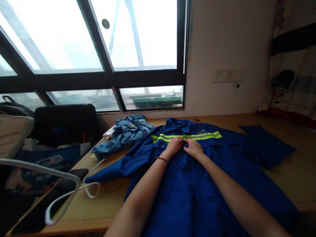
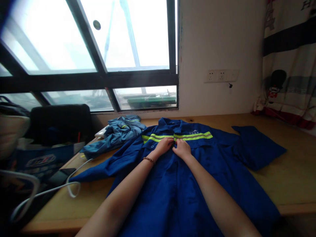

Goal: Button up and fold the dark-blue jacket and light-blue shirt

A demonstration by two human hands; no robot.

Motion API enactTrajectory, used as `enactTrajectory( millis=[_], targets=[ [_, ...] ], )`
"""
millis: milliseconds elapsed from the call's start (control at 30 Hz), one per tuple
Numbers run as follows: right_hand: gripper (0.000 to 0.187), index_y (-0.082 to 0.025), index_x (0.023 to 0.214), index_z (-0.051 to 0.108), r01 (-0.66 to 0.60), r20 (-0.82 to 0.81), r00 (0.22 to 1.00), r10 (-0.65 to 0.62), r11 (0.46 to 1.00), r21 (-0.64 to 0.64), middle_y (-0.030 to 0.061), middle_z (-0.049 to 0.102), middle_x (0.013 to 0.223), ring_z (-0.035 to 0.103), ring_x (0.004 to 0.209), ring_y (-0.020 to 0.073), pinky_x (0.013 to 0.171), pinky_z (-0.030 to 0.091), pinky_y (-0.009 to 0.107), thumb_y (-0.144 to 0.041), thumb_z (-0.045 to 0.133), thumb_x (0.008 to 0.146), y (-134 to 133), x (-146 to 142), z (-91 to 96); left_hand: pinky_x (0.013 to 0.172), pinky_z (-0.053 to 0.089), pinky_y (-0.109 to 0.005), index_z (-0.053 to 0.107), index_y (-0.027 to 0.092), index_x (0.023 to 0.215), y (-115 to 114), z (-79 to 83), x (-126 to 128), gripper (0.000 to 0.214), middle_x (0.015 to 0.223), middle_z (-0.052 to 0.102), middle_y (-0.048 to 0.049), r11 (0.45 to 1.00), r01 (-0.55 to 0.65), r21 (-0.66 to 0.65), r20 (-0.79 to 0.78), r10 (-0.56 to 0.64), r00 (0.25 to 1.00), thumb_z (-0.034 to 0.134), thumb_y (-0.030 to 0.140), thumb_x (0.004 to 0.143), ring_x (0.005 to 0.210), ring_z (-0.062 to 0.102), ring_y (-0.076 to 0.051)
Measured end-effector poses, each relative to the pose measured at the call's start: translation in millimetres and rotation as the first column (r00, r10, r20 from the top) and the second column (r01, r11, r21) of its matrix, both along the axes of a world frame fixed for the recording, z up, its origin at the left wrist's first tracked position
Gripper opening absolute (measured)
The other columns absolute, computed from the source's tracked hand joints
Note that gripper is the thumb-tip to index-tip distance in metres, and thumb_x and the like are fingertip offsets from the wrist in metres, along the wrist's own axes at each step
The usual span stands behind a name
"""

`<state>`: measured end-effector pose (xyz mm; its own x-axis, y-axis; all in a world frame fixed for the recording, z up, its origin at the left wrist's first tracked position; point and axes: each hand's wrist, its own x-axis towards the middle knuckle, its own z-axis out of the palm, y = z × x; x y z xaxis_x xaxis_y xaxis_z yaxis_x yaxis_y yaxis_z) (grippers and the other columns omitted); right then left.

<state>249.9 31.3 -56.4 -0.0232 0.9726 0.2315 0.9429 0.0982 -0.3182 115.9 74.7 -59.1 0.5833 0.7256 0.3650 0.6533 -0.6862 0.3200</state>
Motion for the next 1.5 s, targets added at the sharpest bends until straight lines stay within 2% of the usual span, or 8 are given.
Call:
enactTrajectory(
  millis=[500, 667, 867, 1167, 1267, 1333, 1400, 1500],
  targets=[
    [0.025, -0.019, 0.087, 0.065, 0.027, -0.242, 0.970, -0.035, 0.999, -0.036, 0.0047, 0.063, 0.081, 0.056, 0.078, 0.0189, 0.067, 0.039, 0.025, -0.023, 0.052, 0.065, 11.1, 5.2, -10.0, 0.080, 0.041, -0.026, 0.064, 0.018, 0.089, 8.5, -8.1, -3.8, 0.019, 0.092, 0.062, -0.0045, 0.996, -0.062, -0.070, 0.120, 0.070, 0.990, 0.050, 0.018, 0.075, 0.086, 0.054, -0.015],
    [0.022, -0.016, 0.080, 0.063, 0.035, -0.794, 0.598, -0.111, 0.993, -0.112, 0.0035, 0.064, 0.072, 0.058, 0.072, 0.0178, 0.065, 0.043, 0.027, -0.016, 0.052, 0.061, 23.4, 16.1, -12.0, 0.071, 0.042, -0.025, 0.064, 0.018, 0.088, 13.1, -12.4, 8.1, 0.021, 0.086, 0.065, -0.0036, 0.947, -0.188, -0.259, 0.139, 0.229, 0.963, 0.056, 0.029, 0.072, 0.079, 0.057, -0.016],
    [0.022, -0.015, 0.083, 0.059, -0.150, -0.970, 0.151, -0.190, 0.966, -0.212, 0.0038, 0.065, 0.066, 0.061, 0.063, 0.0169, 0.061, 0.049, 0.029, -0.014, 0.045, 0.066, 27.2, 35.6, -2.0, 0.067, 0.040, -0.025, 0.064, 0.019, 0.084, 11.3, -10.4, 15.2, 0.023, 0.086, 0.065, -0.0039, 0.893, -0.357, -0.276, 0.071, 0.389, 0.919, 0.060, 0.034, 0.068, 0.079, 0.057, -0.017],
    [0.028, -0.013, 0.091, 0.059, -0.317, -0.972, 0.051, -0.231, 0.919, -0.235, 0.0057, 0.067, 0.071, 0.063, 0.068, 0.0181, 0.067, 0.049, 0.030, -0.013, 0.040, 0.071, 22.7, 47.3, 5.5, 0.070, 0.042, -0.026, 0.065, 0.018, 0.075, 17.2, -3.0, 6.7, 0.019, 0.077, 0.066, -0.0018, 0.876, -0.278, -0.393, 0.075, 0.332, 0.940, 0.066, 0.032, 0.062, 0.078, 0.059, -0.018],
    [0.027, -0.013, 0.093, 0.058, -0.396, -0.973, -0.049, -0.227, 0.899, -0.190, 0.0047, 0.067, 0.075, 0.063, 0.070, 0.0164, 0.070, 0.049, 0.028, -0.012, 0.042, 0.071, 21.2, 45.2, 5.3, 0.071, 0.046, -0.029, 0.063, 0.014, 0.076, 17.4, 0.5, 2.7, 0.019, 0.076, 0.066, -0.0044, 0.781, -0.095, -0.617, 0.267, 0.322, 0.908, 0.065, 0.029, 0.065, 0.075, 0.060, -0.017],
    [0.027, -0.013, 0.093, 0.058, -0.449, -0.972, -0.082, -0.218, 0.879, -0.160, 0.0047, 0.067, 0.078, 0.063, 0.073, 0.0160, 0.071, 0.048, 0.028, -0.010, 0.043, 0.071, 20.2, 43.7, 4.2, 0.073, 0.048, -0.029, 0.060, 0.011, 0.081, 16.7, 2.0, 0.0, 0.018, 0.078, 0.065, -0.0070, 0.619, 0.152, -0.771, 0.453, 0.365, 0.814, 0.062, 0.024, 0.069, 0.073, 0.062, -0.015],
    [0.027, -0.013, 0.093, 0.058, -0.490, -0.974, -0.087, -0.211, 0.860, -0.142, 0.0053, 0.067, 0.081, 0.063, 0.075, 0.0164, 0.072, 0.048, 0.029, -0.009, 0.043, 0.071, 19.5, 42.5, 2.8, 0.076, 0.049, -0.030, 0.056, 0.009, 0.083, 15.9, 1.7, -2.1, 0.016, 0.079, 0.065, -0.0091, 0.482, 0.354, -0.801, 0.569, 0.431, 0.700, 0.061, 0.017, 0.070, 0.074, 0.063, -0.015],
    [0.027, -0.012, 0.093, 0.059, -0.514, -0.979, -0.069, -0.192, 0.848, -0.130, 0.0060, 0.067, 0.083, 0.063, 0.077, 0.0166, 0.075, 0.048, 0.029, -0.007, 0.045, 0.070, 19.2, 41.0, 0.9, 0.079, 0.049, -0.032, 0.053, 0.009, 0.083, 15.9, -2.0, -4.1, 0.016, 0.078, 0.064, -0.0090, 0.420, 0.483, -0.768, 0.639, 0.470, 0.609, 0.060, 0.009, 0.069, 0.076, 0.064, -0.017]
  ],
)
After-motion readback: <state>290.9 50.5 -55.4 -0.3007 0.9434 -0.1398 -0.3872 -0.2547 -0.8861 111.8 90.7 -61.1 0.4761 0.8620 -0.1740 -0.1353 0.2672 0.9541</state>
